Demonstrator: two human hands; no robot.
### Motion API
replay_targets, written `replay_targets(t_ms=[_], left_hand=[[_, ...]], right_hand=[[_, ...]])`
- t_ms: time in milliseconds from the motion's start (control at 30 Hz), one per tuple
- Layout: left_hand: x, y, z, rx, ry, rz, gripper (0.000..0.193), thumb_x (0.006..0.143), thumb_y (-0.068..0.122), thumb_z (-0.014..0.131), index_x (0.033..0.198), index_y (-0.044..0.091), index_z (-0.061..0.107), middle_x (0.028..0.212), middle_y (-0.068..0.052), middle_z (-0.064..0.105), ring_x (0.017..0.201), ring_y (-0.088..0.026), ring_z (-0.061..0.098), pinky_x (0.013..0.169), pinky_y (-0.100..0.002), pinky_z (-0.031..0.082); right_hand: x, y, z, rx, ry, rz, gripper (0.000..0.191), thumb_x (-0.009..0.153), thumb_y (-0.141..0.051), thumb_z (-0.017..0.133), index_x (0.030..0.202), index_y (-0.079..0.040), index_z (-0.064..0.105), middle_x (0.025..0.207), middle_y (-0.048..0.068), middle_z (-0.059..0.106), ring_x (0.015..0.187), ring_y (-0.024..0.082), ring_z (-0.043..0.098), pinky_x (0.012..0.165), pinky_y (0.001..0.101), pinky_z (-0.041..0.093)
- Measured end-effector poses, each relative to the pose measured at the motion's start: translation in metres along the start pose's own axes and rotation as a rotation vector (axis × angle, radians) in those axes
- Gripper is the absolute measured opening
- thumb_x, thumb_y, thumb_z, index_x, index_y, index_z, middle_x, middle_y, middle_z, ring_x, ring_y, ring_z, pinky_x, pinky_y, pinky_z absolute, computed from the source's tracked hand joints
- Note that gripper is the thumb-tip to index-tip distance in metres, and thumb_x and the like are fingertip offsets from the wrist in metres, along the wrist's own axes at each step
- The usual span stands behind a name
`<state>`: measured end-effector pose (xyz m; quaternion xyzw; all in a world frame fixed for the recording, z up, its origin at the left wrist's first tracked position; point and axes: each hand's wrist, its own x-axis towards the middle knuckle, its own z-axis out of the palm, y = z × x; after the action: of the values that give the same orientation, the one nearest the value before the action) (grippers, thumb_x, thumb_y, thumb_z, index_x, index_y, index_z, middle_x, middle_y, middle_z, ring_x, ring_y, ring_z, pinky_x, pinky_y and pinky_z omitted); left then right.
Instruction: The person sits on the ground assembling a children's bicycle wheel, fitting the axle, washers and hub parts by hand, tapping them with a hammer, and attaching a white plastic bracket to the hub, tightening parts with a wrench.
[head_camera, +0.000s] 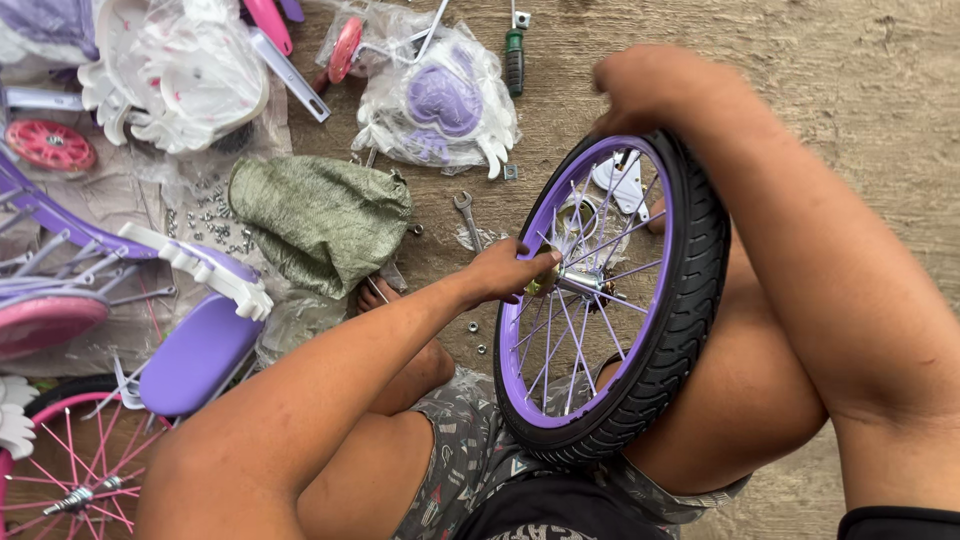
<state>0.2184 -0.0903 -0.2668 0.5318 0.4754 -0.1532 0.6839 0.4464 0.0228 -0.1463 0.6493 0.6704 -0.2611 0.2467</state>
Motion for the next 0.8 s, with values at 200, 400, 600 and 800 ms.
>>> replay_targets(t_ms=[200,400,600,800], left_hand=[[0.016,-0.018,-0.005,-0.055,0.006,0.361,0.084,0.071,0.054,0.086,0.132,-0.001,0.063,0.116,-0.018,0.069,0.1,-0.027,0.071,0.083,-0.039,0.061],[-0.001,-0.011,-0.005,0.081,0.081,0.031,0.078,0.086,0.07,0.065,0.112,-0.004,0.073,0.109,-0.023,0.07,0.106,-0.042,0.07,0.092,-0.048,0.053],[-0.007,-0.007,-0.01,-0.199,0.227,0.287,0.069,0.082,0.063,0.063,0.11,0.002,0.077,0.112,-0.021,0.079,0.105,-0.031,0.075,0.093,-0.043,0.057],[0.005,0.014,-0.005,0.205,0.31,0.248,0.089,0.094,0.074,0.059,0.13,-0.007,0.06,0.117,-0.031,0.065,0.113,-0.039,0.064,0.098,-0.046,0.05]], right_hand=[[-0.001,-0.054,0.011,0.034,-0.194,-0.201,0.061,0.085,-0.04,0.079,0.136,-0.011,0.064,0.126,0.017,0.07,0.117,0.034,0.068,0.098,0.0474,0.055],[-0.002,-0.056,0.002,-0.031,-0.173,-0.159,0.058,0.086,-0.035,0.079,0.136,-0.009,0.065,0.119,0.021,0.074,0.108,0.034,0.072,0.095,0.0463,0.057],[-0.002,-0.065,0.001,0.055,-0.227,-0.134,0.058,0.085,-0.034,0.077,0.135,-0.008,0.064,0.114,0.018,0.075,0.096,0.033,0.078,0.082,0.0454,0.064],[-0.002,-0.065,0.0,-0.029,-0.186,-0.174,0.057,0.085,-0.036,0.078,0.133,-0.008,0.067,0.11,0.02,0.078,0.098,0.033,0.076,0.087,0.0436,0.06]])
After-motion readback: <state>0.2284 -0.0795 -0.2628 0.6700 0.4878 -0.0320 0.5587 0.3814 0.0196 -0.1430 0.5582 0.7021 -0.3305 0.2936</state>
